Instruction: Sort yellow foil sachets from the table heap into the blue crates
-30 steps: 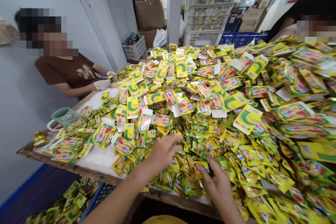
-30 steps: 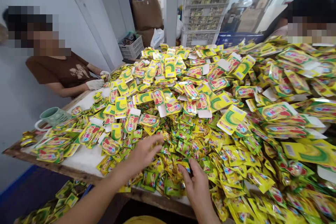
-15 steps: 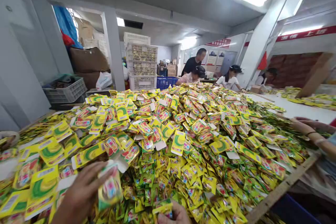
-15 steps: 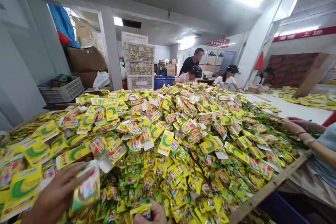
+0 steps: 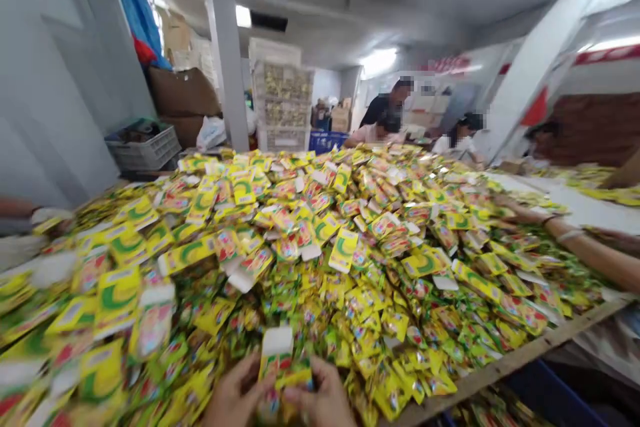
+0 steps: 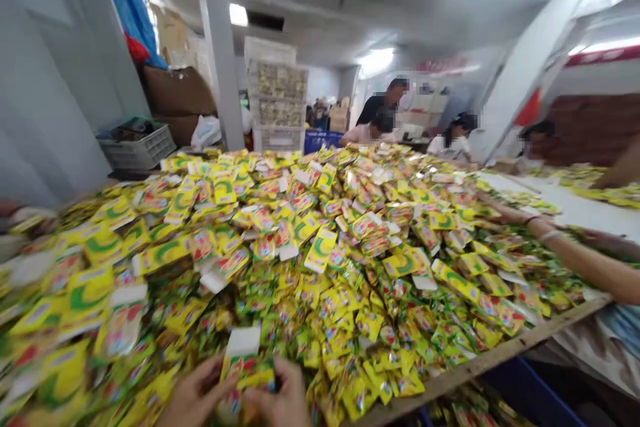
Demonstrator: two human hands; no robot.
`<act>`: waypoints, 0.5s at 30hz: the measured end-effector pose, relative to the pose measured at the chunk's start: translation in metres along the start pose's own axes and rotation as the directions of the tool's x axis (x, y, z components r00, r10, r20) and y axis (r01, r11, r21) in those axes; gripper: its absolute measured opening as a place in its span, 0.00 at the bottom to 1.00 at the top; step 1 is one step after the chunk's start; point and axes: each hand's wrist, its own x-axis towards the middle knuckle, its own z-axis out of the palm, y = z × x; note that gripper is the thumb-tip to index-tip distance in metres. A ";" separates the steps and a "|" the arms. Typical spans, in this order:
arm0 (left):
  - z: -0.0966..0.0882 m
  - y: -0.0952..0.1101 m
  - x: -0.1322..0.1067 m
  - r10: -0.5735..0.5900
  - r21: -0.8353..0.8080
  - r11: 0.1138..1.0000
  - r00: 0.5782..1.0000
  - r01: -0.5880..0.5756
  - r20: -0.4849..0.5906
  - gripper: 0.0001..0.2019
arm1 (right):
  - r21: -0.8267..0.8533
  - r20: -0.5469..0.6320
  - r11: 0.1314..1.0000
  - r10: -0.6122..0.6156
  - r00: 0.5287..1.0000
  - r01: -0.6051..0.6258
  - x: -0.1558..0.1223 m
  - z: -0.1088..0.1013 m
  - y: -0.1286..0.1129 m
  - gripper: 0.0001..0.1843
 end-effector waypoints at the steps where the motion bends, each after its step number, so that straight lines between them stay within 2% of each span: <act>1: 0.003 0.002 -0.004 -0.036 -0.041 0.999 0.999 0.036 0.007 0.22 | -0.076 -0.060 0.996 -0.041 0.997 0.037 -0.003 0.002 -0.004 0.22; 3: 0.006 0.004 -0.009 -0.050 -0.076 0.996 0.998 0.052 0.021 0.21 | -0.231 -0.195 0.967 -0.151 0.969 0.105 -0.002 0.005 -0.016 0.17; 5: 0.006 0.001 -0.012 -0.031 -0.077 0.996 0.999 0.034 0.040 0.17 | -0.357 -0.196 0.912 -0.284 0.939 0.202 0.003 0.007 -0.030 0.13; 8: 0.005 -0.005 -0.020 0.005 -0.049 0.999 0.999 -0.003 0.033 0.12 | -0.562 0.077 0.706 -0.475 0.877 0.432 0.011 0.013 -0.049 0.06; 10: 0.005 -0.007 -0.024 0.015 -0.046 0.999 1.000 -0.014 0.018 0.12 | -0.601 0.235 0.582 -0.526 0.817 0.547 0.011 0.019 -0.061 0.05; 12: 0.005 -0.008 -0.026 0.021 -0.064 0.998 0.999 -0.019 0.028 0.12 | -0.599 0.271 0.541 -0.557 0.786 0.590 0.009 0.024 -0.070 0.07; 15: 0.006 -0.009 -0.026 0.042 -0.064 0.997 0.997 -0.038 0.060 0.13 | -0.589 0.282 0.535 -0.567 0.774 0.606 0.009 0.029 -0.072 0.09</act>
